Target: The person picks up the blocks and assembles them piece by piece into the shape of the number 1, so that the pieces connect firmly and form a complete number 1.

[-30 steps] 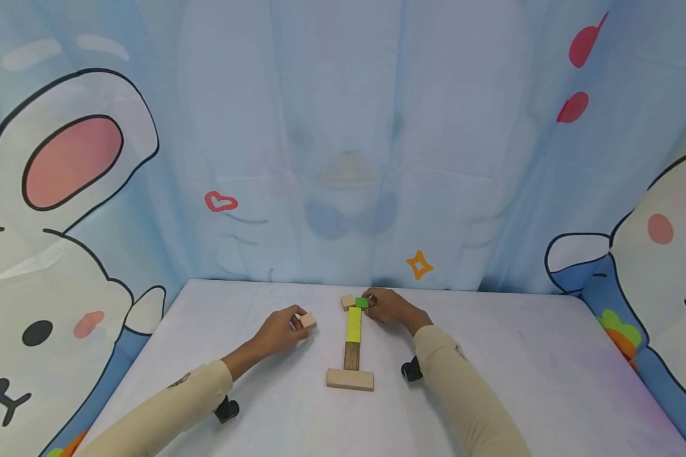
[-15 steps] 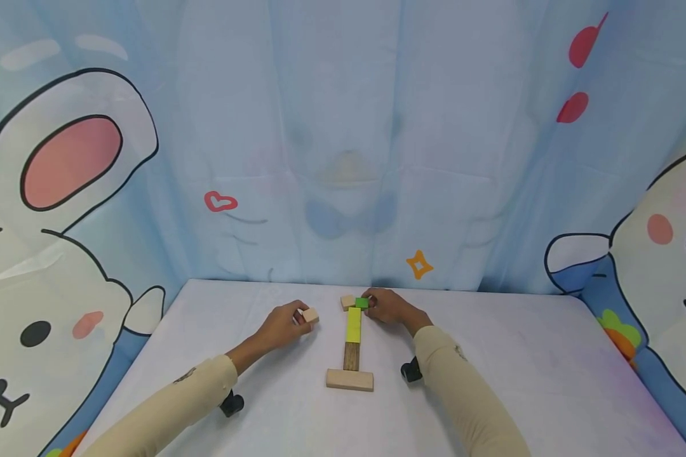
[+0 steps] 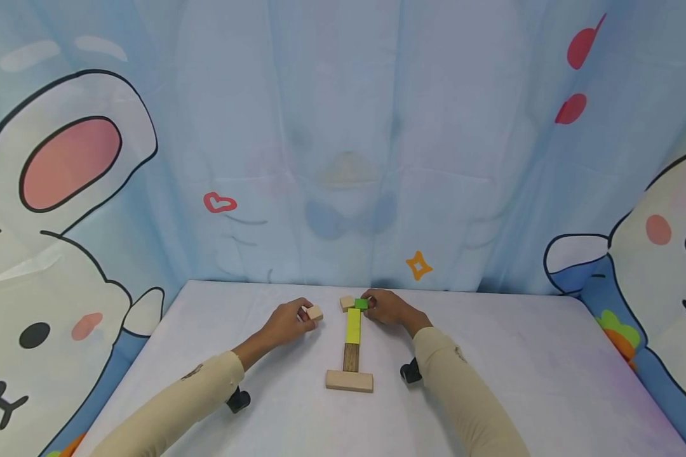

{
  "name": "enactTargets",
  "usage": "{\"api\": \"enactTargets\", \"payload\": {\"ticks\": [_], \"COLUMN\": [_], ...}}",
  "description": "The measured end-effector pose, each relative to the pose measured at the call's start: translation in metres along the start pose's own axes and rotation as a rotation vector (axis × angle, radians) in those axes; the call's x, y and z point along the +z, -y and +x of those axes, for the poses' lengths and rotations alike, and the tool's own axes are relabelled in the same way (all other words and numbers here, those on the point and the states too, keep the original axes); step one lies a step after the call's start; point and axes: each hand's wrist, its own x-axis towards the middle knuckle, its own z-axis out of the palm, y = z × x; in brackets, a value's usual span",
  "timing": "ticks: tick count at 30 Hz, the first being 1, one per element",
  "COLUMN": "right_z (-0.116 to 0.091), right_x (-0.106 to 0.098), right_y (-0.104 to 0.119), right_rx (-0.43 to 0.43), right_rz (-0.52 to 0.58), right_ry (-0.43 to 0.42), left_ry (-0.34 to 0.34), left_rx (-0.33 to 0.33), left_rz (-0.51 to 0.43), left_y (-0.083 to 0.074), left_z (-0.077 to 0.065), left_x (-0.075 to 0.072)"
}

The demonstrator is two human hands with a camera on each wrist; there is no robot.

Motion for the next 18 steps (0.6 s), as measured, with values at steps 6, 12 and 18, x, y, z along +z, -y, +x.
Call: {"api": "enactTargets", "payload": {"ticks": [6, 12, 18], "right_z": [0.000, 0.001, 0.003], "right_x": [0.000, 0.001, 0.002], "right_y": [-0.001, -0.003, -0.004], "right_rx": [-0.005, -0.011, 0.006], "right_rz": [-0.011, -0.030, -0.022], "right_ry": [-0.001, -0.008, -0.010], "left_ry": [0.001, -0.012, -0.004], "left_rx": [-0.007, 0.001, -0.001], "left_rz": [0.006, 0.001, -0.006], "left_y": [0.000, 0.000, -0.001], "left_z": [0.004, 0.009, 0.012], "left_x": [0.002, 0.004, 0.006]}}
